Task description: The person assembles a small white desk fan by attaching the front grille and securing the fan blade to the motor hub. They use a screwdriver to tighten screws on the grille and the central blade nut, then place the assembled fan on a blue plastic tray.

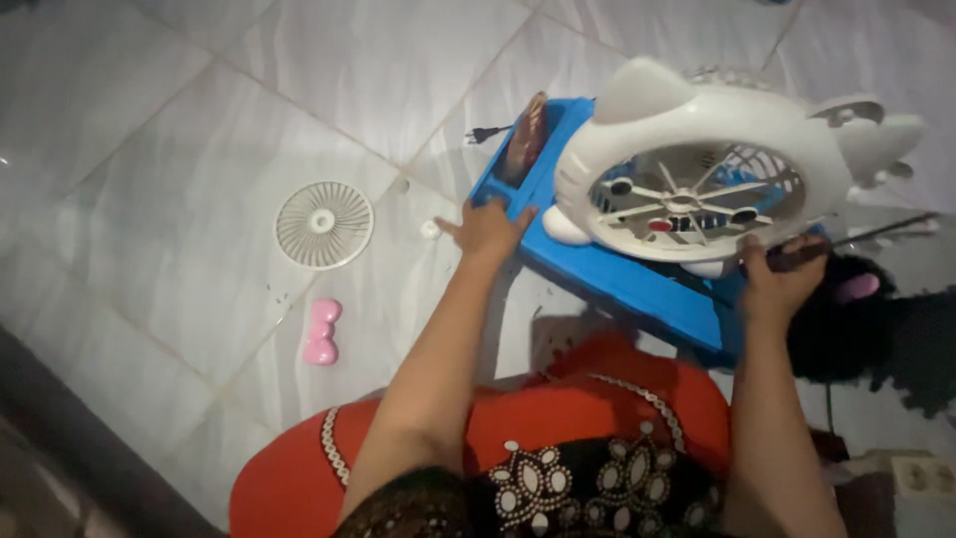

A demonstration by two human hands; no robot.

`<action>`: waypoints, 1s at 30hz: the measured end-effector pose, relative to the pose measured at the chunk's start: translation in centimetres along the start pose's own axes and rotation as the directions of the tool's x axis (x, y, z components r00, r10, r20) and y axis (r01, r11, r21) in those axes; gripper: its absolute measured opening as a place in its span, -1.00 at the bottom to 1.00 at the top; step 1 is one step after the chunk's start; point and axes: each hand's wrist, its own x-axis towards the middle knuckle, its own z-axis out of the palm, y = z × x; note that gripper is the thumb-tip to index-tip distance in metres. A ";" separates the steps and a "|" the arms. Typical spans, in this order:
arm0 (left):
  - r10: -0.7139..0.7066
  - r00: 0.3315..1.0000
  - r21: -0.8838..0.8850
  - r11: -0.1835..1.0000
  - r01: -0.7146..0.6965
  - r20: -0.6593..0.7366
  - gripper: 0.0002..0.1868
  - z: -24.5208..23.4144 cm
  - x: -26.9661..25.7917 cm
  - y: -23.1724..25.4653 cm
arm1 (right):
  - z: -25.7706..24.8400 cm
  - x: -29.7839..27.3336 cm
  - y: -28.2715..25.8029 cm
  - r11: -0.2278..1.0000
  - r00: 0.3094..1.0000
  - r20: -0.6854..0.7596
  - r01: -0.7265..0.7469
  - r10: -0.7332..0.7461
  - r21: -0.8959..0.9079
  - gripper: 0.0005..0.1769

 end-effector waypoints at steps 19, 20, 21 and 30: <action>0.197 0.959 -0.042 0.977 -0.209 -0.203 -0.32 2.4 -6.9 -3.8 | 4.5 -1.6 -17.9 0.700 0.942 0.334 0.209 0.044 -0.683 -0.21; 0.194 0.961 -0.049 0.977 -0.207 -0.196 -0.33 2.3 -7.0 -3.9 | 4.4 -1.5 -17.8 0.681 0.943 0.330 0.217 0.039 -0.700 -0.27; 0.194 0.960 -0.048 0.977 -0.207 -0.200 -0.33 2.3 -7.0 -3.9 | 4.3 -1.7 -17.7 0.700 0.945 0.325 0.217 0.023 -0.681 -0.24; 0.185 0.963 -0.059 0.978 -0.200 -0.194 -0.34 1.9 -7.1 -3.7 | 4.5 -2.3 -17.6 0.778 0.939 0.341 0.251 -0.051 -0.575 -0.10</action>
